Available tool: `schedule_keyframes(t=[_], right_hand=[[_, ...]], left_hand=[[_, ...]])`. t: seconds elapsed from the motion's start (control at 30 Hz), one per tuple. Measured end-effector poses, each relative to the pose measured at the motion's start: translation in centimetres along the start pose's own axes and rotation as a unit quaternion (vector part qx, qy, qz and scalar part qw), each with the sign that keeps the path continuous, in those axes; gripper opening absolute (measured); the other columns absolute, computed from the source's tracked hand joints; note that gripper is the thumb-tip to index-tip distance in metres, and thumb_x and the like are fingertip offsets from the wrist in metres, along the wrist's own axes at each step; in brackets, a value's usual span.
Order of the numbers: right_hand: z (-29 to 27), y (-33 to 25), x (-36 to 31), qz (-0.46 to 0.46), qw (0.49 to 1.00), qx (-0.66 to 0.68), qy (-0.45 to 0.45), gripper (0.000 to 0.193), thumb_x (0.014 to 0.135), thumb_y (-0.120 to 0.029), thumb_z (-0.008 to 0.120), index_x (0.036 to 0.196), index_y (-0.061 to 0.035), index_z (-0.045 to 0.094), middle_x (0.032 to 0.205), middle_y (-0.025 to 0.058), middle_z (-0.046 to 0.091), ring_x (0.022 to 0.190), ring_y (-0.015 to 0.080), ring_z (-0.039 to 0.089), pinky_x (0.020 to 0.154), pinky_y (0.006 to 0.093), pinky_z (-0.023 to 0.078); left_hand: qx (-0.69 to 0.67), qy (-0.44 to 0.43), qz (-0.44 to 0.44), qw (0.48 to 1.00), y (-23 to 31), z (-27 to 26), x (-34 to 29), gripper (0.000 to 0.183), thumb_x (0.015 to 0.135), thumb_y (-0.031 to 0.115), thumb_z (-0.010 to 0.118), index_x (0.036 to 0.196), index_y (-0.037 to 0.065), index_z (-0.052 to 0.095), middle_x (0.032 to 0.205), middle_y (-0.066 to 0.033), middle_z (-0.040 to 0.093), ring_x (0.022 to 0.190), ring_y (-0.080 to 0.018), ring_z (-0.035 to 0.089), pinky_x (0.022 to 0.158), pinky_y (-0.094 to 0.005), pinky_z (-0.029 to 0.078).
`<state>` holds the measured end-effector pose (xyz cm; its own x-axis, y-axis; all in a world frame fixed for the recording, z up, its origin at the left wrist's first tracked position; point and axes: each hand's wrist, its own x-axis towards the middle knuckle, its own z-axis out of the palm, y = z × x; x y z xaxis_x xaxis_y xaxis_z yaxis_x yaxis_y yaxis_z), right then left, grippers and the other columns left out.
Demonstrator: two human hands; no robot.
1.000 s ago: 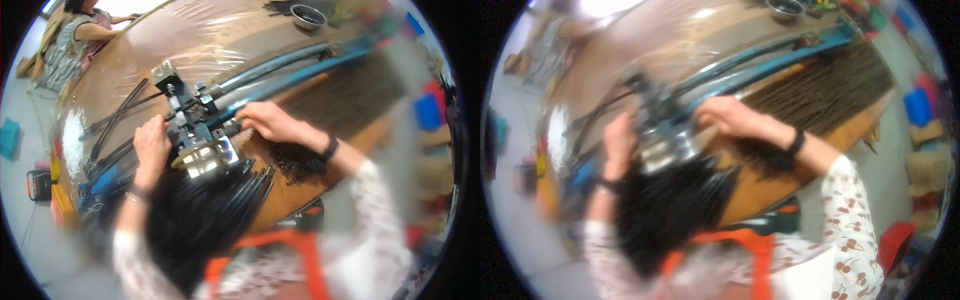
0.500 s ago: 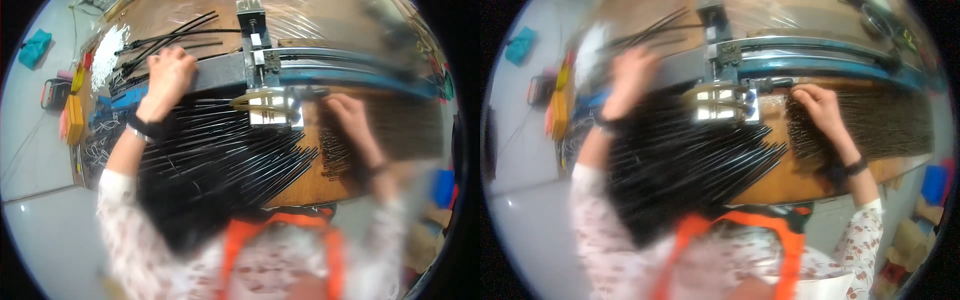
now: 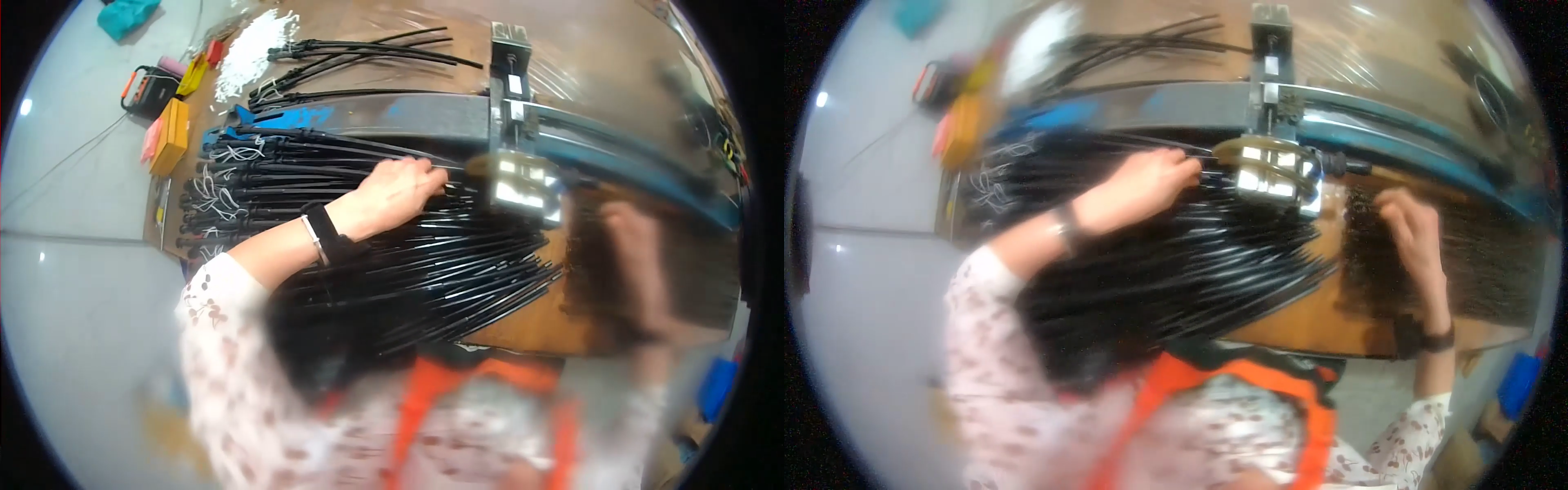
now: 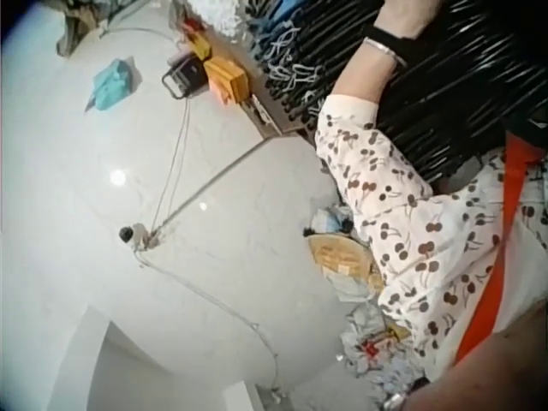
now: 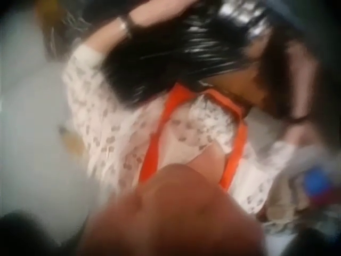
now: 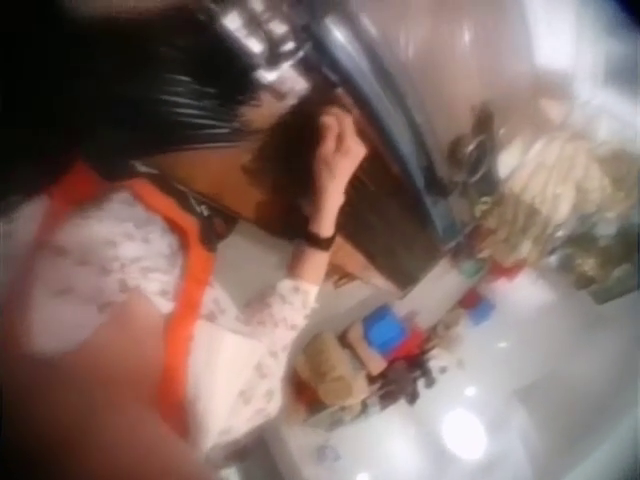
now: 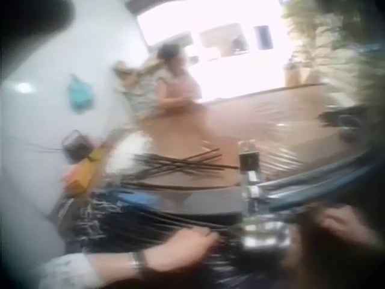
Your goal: Cutting and trimming thin black rods using a manual desktop cutting machine.
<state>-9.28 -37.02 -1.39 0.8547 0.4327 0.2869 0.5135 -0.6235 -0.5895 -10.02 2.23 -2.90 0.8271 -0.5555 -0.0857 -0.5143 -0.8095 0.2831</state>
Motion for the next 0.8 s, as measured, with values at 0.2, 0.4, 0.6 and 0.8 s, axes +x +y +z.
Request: schedule_keyframes(t=[0.2, 0.4, 0.6, 0.8], right_hand=[[1.9, 1.7, 0.6, -0.009, 0.976, 0.020, -0.218, 0.021, 0.088, -0.030, 0.068, 0.094, -0.0103, 0.074, 0.085, 0.0146, 0.070, 0.078, 0.0343, 0.067, 0.069, 0.0405, 0.053], [4.2, 2.0, -2.3, -0.139, 0.985, 0.069, -0.081, 0.029, 0.081, -0.034, 0.076, 0.100, -0.0115, 0.073, 0.074, 0.0080, 0.062, 0.069, 0.0286, 0.060, 0.059, 0.0397, 0.047], [5.1, 1.7, -5.9, -0.109, 0.987, 0.105, 0.055, 0.032, 0.079, -0.027, 0.077, 0.104, -0.0081, 0.072, 0.076, 0.0066, 0.066, 0.069, 0.0258, 0.061, 0.059, 0.0369, 0.050], [4.0, 0.7, -6.4, -0.179, 0.980, -0.041, 0.074, 0.064, 0.078, -0.018, 0.072, 0.136, -0.0013, 0.051, 0.089, 0.0090, 0.064, 0.073, 0.0302, 0.061, 0.055, 0.0401, 0.053]], left_hand=[[-0.003, 0.001, 0.069, 0.998, 6.6, -0.3, 1.0, 0.013, 0.092, 0.015, 0.056, 0.098, 0.007, 0.064, 0.080, -0.0171, 0.062, 0.078, -0.0359, 0.066, 0.063, -0.0464, 0.053], [-0.031, -0.035, 0.053, 0.997, 12.4, 1.0, 3.2, 0.011, 0.098, 0.026, 0.055, 0.103, 0.015, 0.054, 0.069, -0.0152, 0.062, 0.057, -0.0384, 0.064, 0.047, -0.0513, 0.049], [-0.002, -0.004, 0.084, 0.996, 15.1, 1.0, 4.5, 0.013, 0.098, 0.027, 0.055, 0.104, 0.015, 0.057, 0.068, -0.0124, 0.062, 0.055, -0.0383, 0.064, 0.048, -0.0504, 0.050], [0.150, -0.063, 0.096, 0.982, 16.6, 0.2, 4.9, 0.007, 0.093, 0.012, 0.053, 0.097, 0.010, 0.059, 0.069, -0.0092, 0.061, 0.052, -0.0300, 0.060, 0.045, -0.0432, 0.047]])
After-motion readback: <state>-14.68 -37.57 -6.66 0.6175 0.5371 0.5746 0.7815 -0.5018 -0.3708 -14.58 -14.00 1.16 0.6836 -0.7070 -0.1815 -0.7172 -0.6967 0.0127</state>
